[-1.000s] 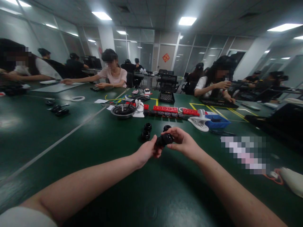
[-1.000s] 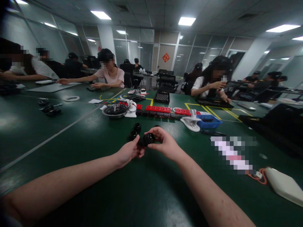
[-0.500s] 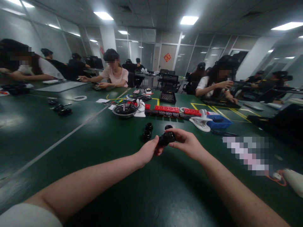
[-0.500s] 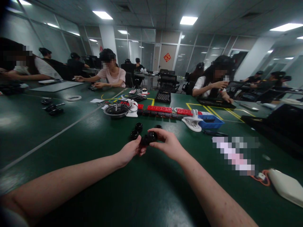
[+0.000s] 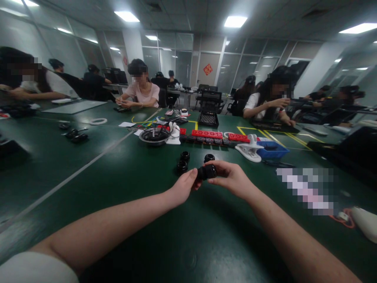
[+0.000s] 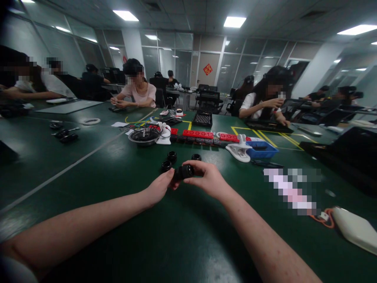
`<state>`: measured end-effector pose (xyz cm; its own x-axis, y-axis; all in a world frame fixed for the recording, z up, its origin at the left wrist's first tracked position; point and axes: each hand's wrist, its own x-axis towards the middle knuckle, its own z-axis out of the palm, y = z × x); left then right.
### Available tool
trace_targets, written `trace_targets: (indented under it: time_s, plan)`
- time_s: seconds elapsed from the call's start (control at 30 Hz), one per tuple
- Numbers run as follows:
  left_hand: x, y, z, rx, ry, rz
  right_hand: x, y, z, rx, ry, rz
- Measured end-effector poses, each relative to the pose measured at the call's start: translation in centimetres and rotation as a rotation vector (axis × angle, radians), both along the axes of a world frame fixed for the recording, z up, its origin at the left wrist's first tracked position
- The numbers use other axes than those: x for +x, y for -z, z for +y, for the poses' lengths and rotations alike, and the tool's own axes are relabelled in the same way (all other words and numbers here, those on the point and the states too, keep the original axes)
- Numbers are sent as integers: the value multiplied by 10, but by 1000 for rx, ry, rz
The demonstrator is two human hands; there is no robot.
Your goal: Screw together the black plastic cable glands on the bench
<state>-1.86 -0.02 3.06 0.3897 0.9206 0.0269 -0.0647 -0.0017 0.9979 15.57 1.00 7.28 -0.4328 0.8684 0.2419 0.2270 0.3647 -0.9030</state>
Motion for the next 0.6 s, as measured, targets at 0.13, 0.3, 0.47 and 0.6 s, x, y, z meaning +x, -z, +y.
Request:
trace_targets:
  time_s: [0.13, 0.3, 0.47, 0.6]
  plan:
    - [-4, 7, 4, 288, -26, 115, 1, -1, 1, 31, 34, -49]
    - [-4, 2, 3, 299, 32, 84, 6, -9, 1, 107, 10, -80]
    - [0, -7, -2, 68, 98, -129, 9, -15, -2, 132, -37, -41]
    - [1, -6, -1, -134, 107, -235, 9, -19, -7, 213, -39, -58]
